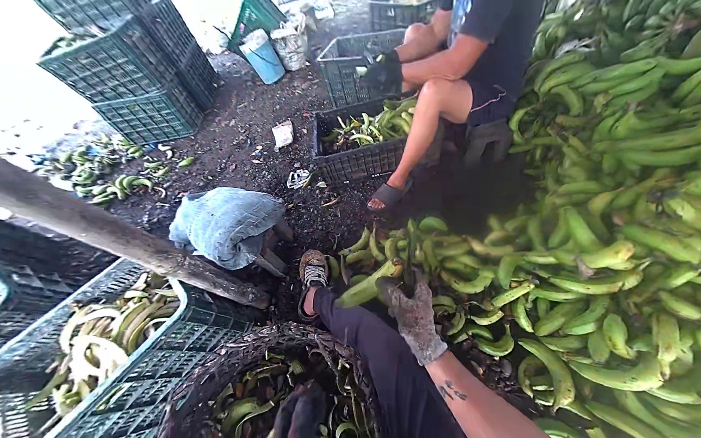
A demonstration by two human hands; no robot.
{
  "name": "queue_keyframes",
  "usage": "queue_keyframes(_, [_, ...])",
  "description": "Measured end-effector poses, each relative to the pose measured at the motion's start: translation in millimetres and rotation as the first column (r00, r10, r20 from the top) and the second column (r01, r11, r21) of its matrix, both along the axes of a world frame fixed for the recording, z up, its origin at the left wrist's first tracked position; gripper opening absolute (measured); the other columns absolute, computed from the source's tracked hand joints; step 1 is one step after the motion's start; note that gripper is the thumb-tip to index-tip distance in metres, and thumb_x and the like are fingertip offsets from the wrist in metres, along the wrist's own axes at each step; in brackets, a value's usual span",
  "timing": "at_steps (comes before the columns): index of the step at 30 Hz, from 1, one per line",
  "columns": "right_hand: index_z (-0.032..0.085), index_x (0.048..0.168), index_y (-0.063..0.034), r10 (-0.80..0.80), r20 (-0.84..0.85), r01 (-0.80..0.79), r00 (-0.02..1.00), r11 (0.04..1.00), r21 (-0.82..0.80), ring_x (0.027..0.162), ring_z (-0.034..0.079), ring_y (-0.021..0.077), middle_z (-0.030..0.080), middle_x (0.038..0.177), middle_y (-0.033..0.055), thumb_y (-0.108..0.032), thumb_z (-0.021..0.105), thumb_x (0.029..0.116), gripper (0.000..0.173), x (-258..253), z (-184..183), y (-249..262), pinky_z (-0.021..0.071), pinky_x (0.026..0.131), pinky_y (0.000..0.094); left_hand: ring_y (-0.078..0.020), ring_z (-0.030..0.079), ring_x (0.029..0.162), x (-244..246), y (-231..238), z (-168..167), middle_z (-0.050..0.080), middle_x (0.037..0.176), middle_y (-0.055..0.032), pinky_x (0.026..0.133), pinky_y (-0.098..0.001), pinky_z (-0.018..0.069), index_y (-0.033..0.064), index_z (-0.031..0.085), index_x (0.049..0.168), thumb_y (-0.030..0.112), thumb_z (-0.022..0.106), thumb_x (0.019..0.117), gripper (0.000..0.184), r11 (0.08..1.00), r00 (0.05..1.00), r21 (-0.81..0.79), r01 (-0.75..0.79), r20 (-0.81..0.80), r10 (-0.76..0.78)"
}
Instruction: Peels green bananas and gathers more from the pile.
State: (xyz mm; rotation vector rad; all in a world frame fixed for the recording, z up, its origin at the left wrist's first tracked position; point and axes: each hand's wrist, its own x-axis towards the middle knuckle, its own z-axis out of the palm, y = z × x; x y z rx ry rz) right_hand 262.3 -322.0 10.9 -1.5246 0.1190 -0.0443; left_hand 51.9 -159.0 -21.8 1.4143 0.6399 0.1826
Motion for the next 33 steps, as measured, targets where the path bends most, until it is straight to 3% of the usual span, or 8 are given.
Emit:
queue_keyframes(3, [0.056,0.128,0.0041,0.258,0.071,-0.265,0.964,0.953,0.145,0.080,0.067,0.0081,0.069,0.098,0.0062,-0.020,0.077,0.0850,0.054,-73,25,38,0.0597,0.072,0.0278,-0.0197,0.064,0.119,18,-22,24,0.057,0.138,-0.0166,0.100,-0.0397,0.0559,-0.0037,0.028,0.153,0.033,0.031,0.1095,0.057,0.996,0.970,-0.021,-0.092,0.225,0.094])
queue_keyframes(6, [0.058,0.134,-0.0005,0.643,0.091,-0.649,0.760,0.756,0.085,0.101,0.068,0.0052,0.071,0.114,0.0038,-0.032,0.071,0.0934,0.052,-135,8,49,0.0583,0.091,0.0283,-0.0137,0.068,0.104,14,-8,39,0.065,0.124,-0.0073,0.086,-0.0360,0.0601,0.0045,0.037,0.148,0.043,0.028,0.1106,0.054,0.872,0.812,-0.207,-0.443,0.320,0.488])
queue_keyframes(8, [0.061,0.134,-0.0041,0.801,0.003,-0.801,0.599,0.599,0.005,0.096,0.066,0.0023,0.071,0.113,0.0015,-0.038,0.060,0.0990,0.049,-156,-7,47,0.0564,0.087,0.0271,-0.0143,0.069,0.096,-10,24,29,0.067,0.113,-0.0049,0.082,-0.0374,0.0604,0.0081,0.044,0.143,0.040,0.027,0.1112,0.048,0.794,0.737,-0.331,-0.511,0.307,0.602])
queue_keyframes(12, [0.066,0.119,-0.0058,0.939,-0.168,-0.952,0.301,0.284,-0.117,0.071,0.057,0.0041,0.063,0.084,-0.0023,-0.047,0.046,0.1033,0.048,-176,-27,50,0.0518,0.069,0.0289,-0.0111,0.065,0.063,-57,64,11,0.065,0.074,0.0006,0.060,-0.0314,0.0602,0.0126,0.060,0.106,0.055,0.015,0.1084,0.061,0.676,0.611,-0.582,-0.453,0.349,0.710])
queue_keyframes(15, [0.067,0.116,-0.0038,0.977,-0.183,-0.970,0.106,0.062,-0.233,0.074,0.061,0.0153,0.065,0.084,0.0066,-0.047,0.038,0.1058,0.053,-196,-29,55,0.0527,0.072,0.0409,-0.0066,0.063,0.058,-81,76,7,0.063,0.067,0.0046,0.057,-0.0265,0.0580,0.0170,0.063,0.088,0.064,0.016,0.1046,0.068,0.655,0.470,-0.634,-0.411,0.469,0.748])
queue_keyframes(25, [0.069,0.104,-0.0026,0.982,-0.121,-0.873,0.141,0.066,-0.484,0.085,0.070,0.0306,0.070,0.087,0.0158,-0.048,0.040,0.1056,0.053,-217,-20,61,0.0533,0.075,0.0558,-0.0050,0.059,0.048,-88,75,39,0.060,0.058,0.0059,0.047,-0.0218,0.0542,0.0151,0.057,0.080,0.047,0.006,0.1091,0.067,0.648,0.409,-0.262,-0.715,0.596,0.692])
queue_keyframes(29, [0.068,0.109,-0.0022,0.979,-0.132,-0.858,0.156,0.068,-0.510,0.090,0.070,0.0312,0.070,0.092,0.0168,-0.041,0.039,0.1068,0.048,-212,-22,70,0.0533,0.081,0.0556,-0.0054,0.060,0.050,-82,53,33,0.061,0.059,0.0044,0.048,-0.0214,0.0541,0.0152,0.062,0.079,0.059,0.013,0.1067,0.071,0.738,0.486,-0.490,-0.464,0.555,0.675])
queue_keyframes(33, [0.063,0.129,0.0012,0.965,-0.252,-0.865,0.074,-0.063,-0.498,0.112,0.066,0.0374,0.069,0.114,0.0242,-0.031,0.035,0.1084,0.048,-188,-22,82,0.0472,0.100,0.0582,-0.0098,0.065,0.055,-75,28,26,0.063,0.062,0.0014,0.056,-0.0258,0.0590,0.0135,0.063,0.078,0.064,0.008,0.1039,0.079,0.655,0.640,-0.716,-0.242,0.390,0.663])
